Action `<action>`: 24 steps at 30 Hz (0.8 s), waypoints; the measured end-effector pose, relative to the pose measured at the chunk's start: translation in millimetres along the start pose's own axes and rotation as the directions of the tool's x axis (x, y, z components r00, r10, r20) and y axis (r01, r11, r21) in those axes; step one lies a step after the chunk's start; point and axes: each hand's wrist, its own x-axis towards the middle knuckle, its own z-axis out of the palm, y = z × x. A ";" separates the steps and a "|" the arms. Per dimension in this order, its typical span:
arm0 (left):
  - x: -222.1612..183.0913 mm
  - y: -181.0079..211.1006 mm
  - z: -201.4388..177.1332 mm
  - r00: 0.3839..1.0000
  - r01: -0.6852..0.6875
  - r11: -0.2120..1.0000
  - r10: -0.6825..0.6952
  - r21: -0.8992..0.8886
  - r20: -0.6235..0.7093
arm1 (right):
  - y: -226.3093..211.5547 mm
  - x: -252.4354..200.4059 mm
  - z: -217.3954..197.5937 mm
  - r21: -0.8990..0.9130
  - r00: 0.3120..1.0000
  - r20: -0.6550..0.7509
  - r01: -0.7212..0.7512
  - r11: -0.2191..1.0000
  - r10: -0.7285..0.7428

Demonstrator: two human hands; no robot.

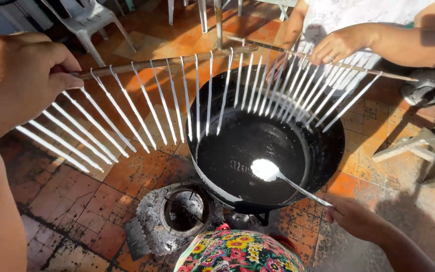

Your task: Dipping frames of candle wicks into a large vat of molten wax and hanging them on a rack to cool and dry.

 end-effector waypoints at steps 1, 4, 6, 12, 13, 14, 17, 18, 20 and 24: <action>-7.5 -7.7 7.6 1.000 0.012 0.999 -0.012 -0.030 0.003 | -17.0 -1.5 -5.0 0.114 0.998 0.035 -0.058 0.992 0.055; -21.4 -28.5 21.9 0.999 0.036 0.994 -0.035 -0.101 0.011 | -32.8 -1.3 -10.0 0.410 0.989 0.111 -0.133 0.902 0.095; -36.9 -40.5 25.0 0.997 0.072 0.989 -0.069 -0.131 0.026 | -38.5 -1.7 -15.3 0.568 0.987 0.152 -0.135 0.812 0.058; -65.8 -41.9 -16.0 0.979 0.194 0.967 -0.180 -0.165 0.092 | -61.1 31.3 -34.2 0.875 0.973 0.098 0.016 0.483 -0.210; -68.7 -40.0 -25.2 0.978 0.189 0.975 -0.176 -0.116 0.115 | -80.2 35.5 -40.9 0.874 0.959 -0.012 0.147 0.463 -0.282; -72.5 -37.9 -35.2 0.975 0.183 0.981 -0.173 -0.068 0.139 | -99.5 38.3 -46.5 0.860 0.928 -0.120 0.274 0.431 -0.352; -82.4 -49.8 -31.1 0.974 0.169 0.982 -0.179 0.085 0.137 | -152.8 75.4 -73.0 0.922 0.745 -0.224 0.371 0.112 -0.628; -84.2 -43.2 -39.9 0.971 0.187 0.978 -0.199 0.095 0.136 | -177.0 81.1 -83.1 0.921 0.735 -0.215 0.372 0.117 -0.643; -84.8 -31.0 -56.4 0.929 0.259 0.960 -0.278 0.109 0.244 | -227.3 92.2 -103.0 0.900 0.663 -0.254 0.429 0.080 -0.704; -85.5 3.3 -102.0 0.866 0.362 0.932 -0.331 -0.010 0.375 | -306.2 93.2 -120.5 0.894 0.681 -0.224 0.429 0.131 -0.697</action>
